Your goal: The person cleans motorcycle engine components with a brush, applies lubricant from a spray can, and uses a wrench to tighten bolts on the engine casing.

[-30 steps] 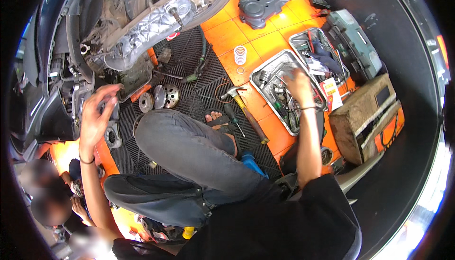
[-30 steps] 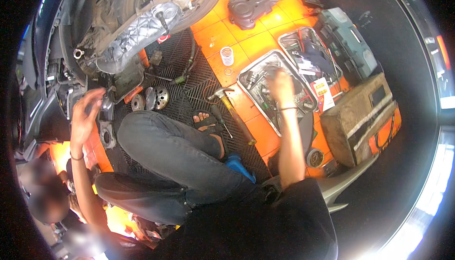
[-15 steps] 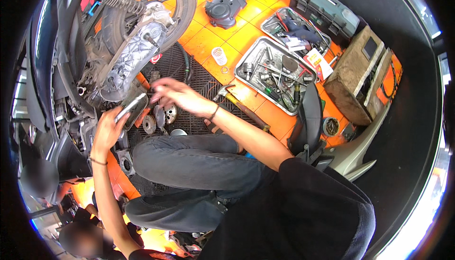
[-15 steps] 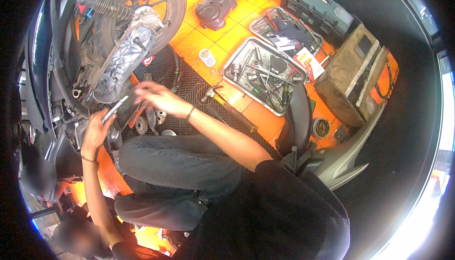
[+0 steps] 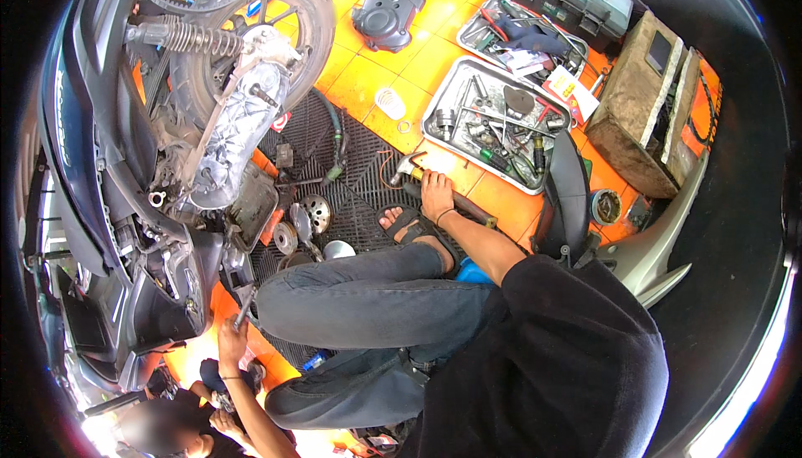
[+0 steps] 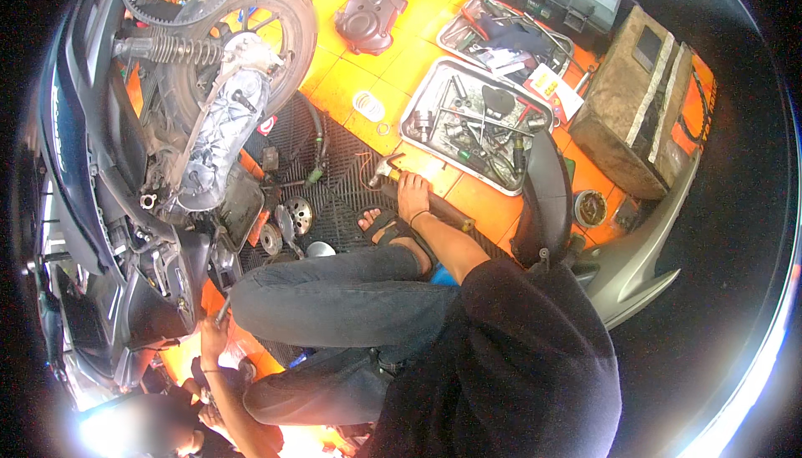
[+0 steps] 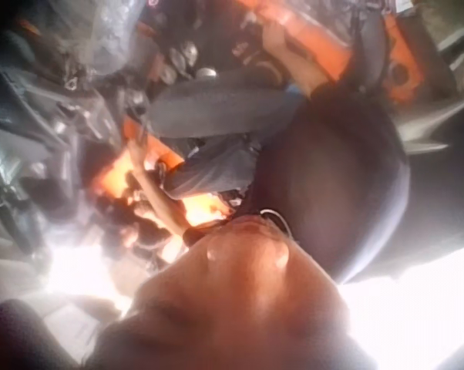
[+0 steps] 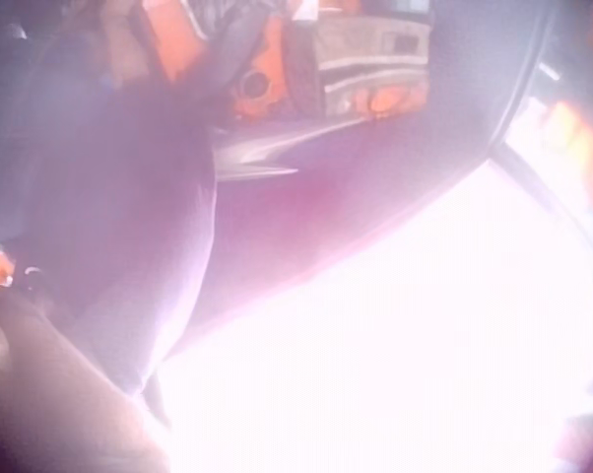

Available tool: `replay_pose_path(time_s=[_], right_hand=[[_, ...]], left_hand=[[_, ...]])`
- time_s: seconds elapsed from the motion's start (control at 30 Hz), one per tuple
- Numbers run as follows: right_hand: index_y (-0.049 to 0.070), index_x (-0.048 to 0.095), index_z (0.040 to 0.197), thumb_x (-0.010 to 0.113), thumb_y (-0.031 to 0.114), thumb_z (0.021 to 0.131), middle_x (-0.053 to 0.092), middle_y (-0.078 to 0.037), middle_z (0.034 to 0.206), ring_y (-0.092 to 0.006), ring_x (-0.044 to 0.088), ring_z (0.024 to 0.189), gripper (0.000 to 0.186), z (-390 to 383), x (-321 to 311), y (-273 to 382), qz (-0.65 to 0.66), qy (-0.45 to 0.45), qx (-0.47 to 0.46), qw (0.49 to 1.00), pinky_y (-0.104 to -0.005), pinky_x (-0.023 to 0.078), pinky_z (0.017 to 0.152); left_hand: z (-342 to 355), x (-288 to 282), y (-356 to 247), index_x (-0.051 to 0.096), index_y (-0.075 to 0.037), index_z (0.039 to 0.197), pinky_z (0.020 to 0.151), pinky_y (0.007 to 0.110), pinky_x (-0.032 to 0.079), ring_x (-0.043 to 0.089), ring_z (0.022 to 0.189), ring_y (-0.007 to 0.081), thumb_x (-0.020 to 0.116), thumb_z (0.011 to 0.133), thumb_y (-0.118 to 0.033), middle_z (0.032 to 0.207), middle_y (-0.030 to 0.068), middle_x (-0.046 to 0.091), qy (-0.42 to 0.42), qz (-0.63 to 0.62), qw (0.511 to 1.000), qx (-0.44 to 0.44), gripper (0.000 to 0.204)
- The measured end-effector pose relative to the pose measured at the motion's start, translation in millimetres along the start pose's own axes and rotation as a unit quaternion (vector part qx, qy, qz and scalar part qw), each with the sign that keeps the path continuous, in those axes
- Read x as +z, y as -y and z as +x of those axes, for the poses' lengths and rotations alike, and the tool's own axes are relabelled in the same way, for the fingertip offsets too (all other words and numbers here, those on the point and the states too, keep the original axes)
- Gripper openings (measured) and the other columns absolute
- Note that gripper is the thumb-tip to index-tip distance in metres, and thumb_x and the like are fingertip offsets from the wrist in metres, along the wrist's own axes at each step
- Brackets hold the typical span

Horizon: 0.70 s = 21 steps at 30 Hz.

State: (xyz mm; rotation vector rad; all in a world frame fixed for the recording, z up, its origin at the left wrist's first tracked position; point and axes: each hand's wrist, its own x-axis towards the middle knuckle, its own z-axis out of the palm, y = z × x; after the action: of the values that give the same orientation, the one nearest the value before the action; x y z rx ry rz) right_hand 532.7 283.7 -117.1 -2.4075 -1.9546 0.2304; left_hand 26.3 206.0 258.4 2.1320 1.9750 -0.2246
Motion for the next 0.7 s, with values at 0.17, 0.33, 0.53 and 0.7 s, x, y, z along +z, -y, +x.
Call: replay_pose_path(time_s=[0.17, 0.33, 0.53, 0.7], right_hand=[[-0.001, 0.055, 0.116, 0.080, 0.025, 0.072, 0.062, -0.019, 0.109, -0.0323, 0.065, 0.099, 0.057, 23.4, -2.7, -17.9, 0.048, 0.045, -0.032, 0.997, -0.0425, 0.054, 0.086], [-0.005, 0.056, 0.110, 0.064, 0.010, 0.079, 0.068, -0.024, 0.096, -0.0356, 0.073, 0.080, 0.035, 34.2, -28.6, -29.9, 0.166, 0.052, -0.030, 0.984, -0.0477, 0.058, 0.073], [-0.011, 0.056, 0.104, 0.065, 0.019, 0.076, 0.067, -0.025, 0.072, -0.0419, 0.070, 0.072, 0.042, 45.4, -110.3, -75.2, 0.285, -0.032, -0.010, 0.958, -0.0515, 0.055, 0.063], [-0.009, 0.060, 0.103, 0.063, 0.024, 0.080, 0.068, -0.031, 0.090, -0.0440, 0.070, 0.088, 0.040, 72.2, -184.4, -142.2, 0.336, -0.010, 0.033, 0.941, -0.0522, 0.056, 0.081]], left_hand=[[-7.0, 12.5, 1.3, 0.067, 0.006, 0.101, 0.076, 0.051, 0.050, 0.063, 0.087, 0.0458, 0.067, 0.093, -0.023, 0.094, 0.0288, 0.066, -0.003, 0.003, 0.999, -0.038, 0.030], [-1.4, 14.1, 10.1, 0.067, 0.005, 0.104, 0.082, 0.051, 0.049, 0.062, 0.091, 0.0459, 0.066, 0.092, -0.022, 0.094, 0.0277, 0.066, -0.024, 0.019, 1.000, 0.008, 0.029], [24.2, -0.4, 19.2, 0.068, 0.004, 0.101, 0.083, 0.052, 0.046, 0.059, 0.088, 0.0453, 0.065, 0.094, -0.022, 0.086, 0.0273, 0.064, -0.034, -0.005, 0.999, -0.032, 0.028], [61.9, -19.5, 15.1, 0.065, 0.007, 0.111, 0.088, 0.052, 0.046, 0.058, 0.097, 0.0485, 0.066, 0.095, -0.030, 0.096, 0.0317, 0.063, -0.081, 0.051, 0.995, 0.010, 0.040]])
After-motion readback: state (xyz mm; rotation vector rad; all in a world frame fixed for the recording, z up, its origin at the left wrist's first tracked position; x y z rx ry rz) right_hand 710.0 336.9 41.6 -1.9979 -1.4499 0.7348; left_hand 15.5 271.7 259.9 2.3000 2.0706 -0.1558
